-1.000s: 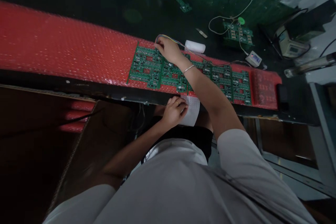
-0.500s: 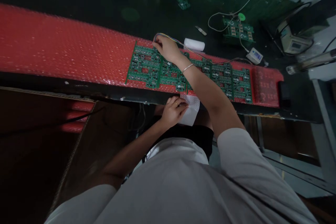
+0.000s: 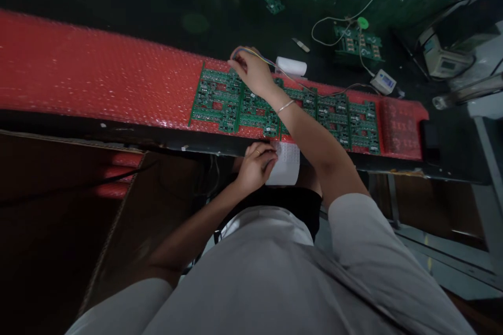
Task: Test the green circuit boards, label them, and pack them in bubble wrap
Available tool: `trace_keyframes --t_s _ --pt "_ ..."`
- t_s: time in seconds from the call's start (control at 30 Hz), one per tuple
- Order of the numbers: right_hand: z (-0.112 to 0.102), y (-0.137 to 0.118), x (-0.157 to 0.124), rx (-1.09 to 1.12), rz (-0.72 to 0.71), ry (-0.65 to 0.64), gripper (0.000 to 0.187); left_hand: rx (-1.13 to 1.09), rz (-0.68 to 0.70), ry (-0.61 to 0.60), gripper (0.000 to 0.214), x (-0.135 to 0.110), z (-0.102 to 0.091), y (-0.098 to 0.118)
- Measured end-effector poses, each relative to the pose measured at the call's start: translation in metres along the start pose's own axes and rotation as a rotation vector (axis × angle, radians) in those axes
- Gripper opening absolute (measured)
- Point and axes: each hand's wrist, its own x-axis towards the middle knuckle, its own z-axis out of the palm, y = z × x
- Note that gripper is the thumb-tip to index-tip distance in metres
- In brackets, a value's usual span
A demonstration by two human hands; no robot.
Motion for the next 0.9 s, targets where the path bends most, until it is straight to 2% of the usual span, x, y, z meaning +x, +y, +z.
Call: trace_keyframes --t_s 0.1,0.2,0.3,0.37,0.47,0.67,0.77,0.9 --pt "0.003 0.003 -0.014 0.178 0.008 0.046 0.037 0.009 -0.084 0.094 0.016 0.03 -0.043 -0.017" --pt "0.01 0.009 -0.025 0.316 0.035 0.095 0.04 0.123 -0.177 0.196 0.014 0.074 -0.083 -0.055" --pt "0.016 0.012 -0.031 0.383 0.06 0.141 0.042 0.187 -0.233 0.142 0.012 0.117 -0.105 -0.096" --pt "0.017 0.012 -0.032 0.407 0.064 0.153 0.044 0.244 -0.245 0.056 0.014 0.139 -0.109 -0.114" --pt "0.017 0.011 -0.034 0.415 0.071 0.144 0.047 0.345 -0.268 -0.018 0.016 0.159 -0.108 -0.124" --pt "0.02 0.01 -0.035 0.424 0.091 0.14 0.045 0.457 -0.251 -0.124 0.02 0.167 -0.108 -0.127" --pt "0.019 0.009 -0.034 0.407 0.094 0.137 0.04 0.478 -0.234 -0.12 0.019 0.167 -0.106 -0.136" --pt "0.015 0.004 -0.035 0.387 0.114 0.138 0.033 0.485 -0.192 -0.015 0.012 0.166 -0.099 -0.145"
